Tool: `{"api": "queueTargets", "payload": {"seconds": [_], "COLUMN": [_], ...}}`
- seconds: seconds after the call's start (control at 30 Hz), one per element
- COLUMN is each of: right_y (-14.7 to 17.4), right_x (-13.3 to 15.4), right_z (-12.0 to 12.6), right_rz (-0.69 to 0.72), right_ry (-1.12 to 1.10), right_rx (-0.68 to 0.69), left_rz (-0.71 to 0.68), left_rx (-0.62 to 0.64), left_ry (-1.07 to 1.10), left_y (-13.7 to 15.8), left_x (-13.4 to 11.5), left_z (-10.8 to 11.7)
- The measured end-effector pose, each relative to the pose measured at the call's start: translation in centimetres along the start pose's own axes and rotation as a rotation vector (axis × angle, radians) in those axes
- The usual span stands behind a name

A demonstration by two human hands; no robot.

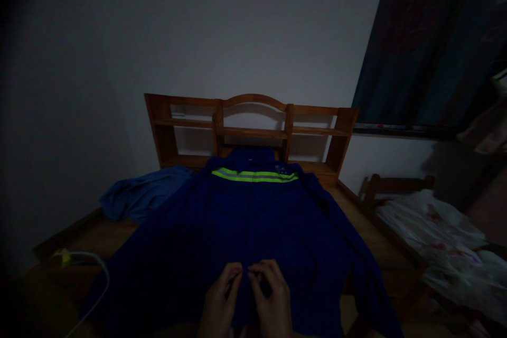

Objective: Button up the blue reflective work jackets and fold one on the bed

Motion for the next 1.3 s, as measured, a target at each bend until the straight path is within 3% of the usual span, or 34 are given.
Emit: {"api": "queueTargets", "payload": {"seconds": [0.3, 0.53, 1.3], "right_y": [0.0, 0.0, 0.0], "right_x": [0.6, 0.9, 2.0], "right_z": [0.0, 0.0, -0.2], "right_rz": [-0.015, 0.01, 0.009], "right_ry": [0.0, 0.004, 0.022], "right_rx": [0.009, 0.036, 0.019], "left_rz": [-0.035, 0.016, 0.06], "left_rx": [-0.036, -0.09, -0.15], "left_ry": [0.022, 0.097, 0.333], "left_y": [0.6, 0.3, 0.2], "left_x": [-2.5, -0.7, 0.8], "left_z": [0.0, 0.1, 0.4]}}
Point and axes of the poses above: each hand's wrist, its own y-axis away from the middle knuckle, its own z-axis out of the back of the hand, x = y × z, the point moved 9 cm from there along -y, towards the middle knuckle, and after that the axes turned 14 degrees about x, right-handed, at the moved point
